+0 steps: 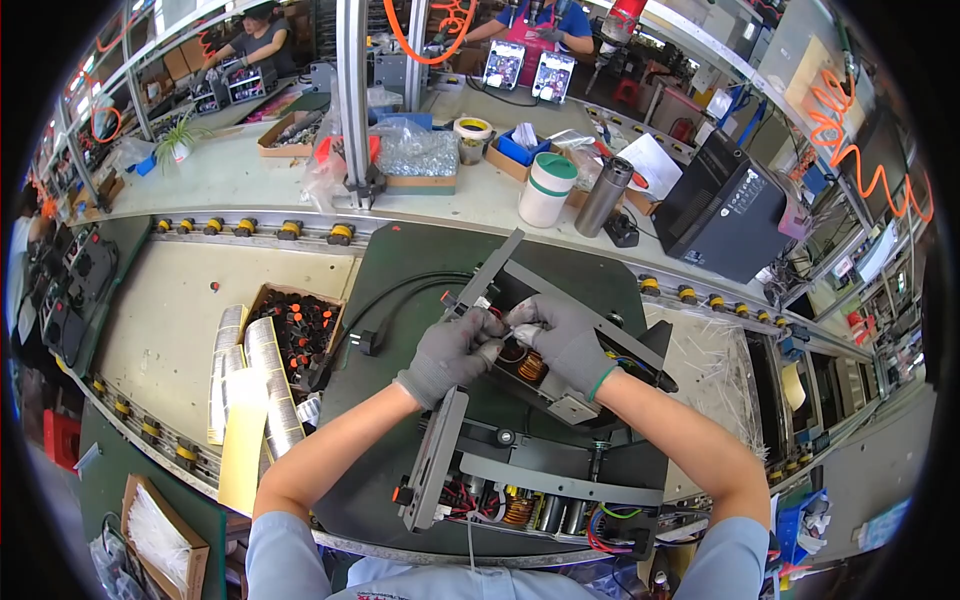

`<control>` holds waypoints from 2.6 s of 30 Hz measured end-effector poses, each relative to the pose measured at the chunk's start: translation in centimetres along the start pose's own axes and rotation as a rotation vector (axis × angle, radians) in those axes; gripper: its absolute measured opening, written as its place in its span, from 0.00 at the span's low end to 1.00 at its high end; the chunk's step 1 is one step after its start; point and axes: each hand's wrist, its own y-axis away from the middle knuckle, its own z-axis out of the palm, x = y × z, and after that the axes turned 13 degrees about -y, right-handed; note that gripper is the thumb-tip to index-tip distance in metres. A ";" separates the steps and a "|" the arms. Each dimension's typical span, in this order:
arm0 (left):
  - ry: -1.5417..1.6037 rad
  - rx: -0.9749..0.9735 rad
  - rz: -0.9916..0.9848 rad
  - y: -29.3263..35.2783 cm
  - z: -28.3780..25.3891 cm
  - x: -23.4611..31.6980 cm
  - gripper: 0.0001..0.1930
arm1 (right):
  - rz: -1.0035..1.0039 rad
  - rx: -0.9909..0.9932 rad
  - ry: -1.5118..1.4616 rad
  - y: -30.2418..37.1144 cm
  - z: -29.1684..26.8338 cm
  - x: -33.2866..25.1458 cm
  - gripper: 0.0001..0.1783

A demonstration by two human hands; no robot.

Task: Assemble electronic housings, apply product labels, and secure internal wiring with zip ties at a factory workstation.

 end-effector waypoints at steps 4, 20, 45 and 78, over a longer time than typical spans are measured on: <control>-0.043 0.057 0.054 0.0 0.2 0.1 0.09 | 0.030 0.010 -0.009 0.0 0.0 0.2 0.07; 0.069 0.034 0.021 0.2 0.3 -0.1 0.08 | -0.023 0.041 -0.030 0.3 0.0 0.3 0.08; 0.114 -0.001 0.208 -0.9 1.1 -1.9 0.17 | -0.255 -0.014 0.219 0.9 -0.1 1.0 0.06; -0.009 -0.273 0.415 1.8 -2.5 16.9 0.20 | 0.297 1.498 0.480 56.6 -2.7 -10.5 0.10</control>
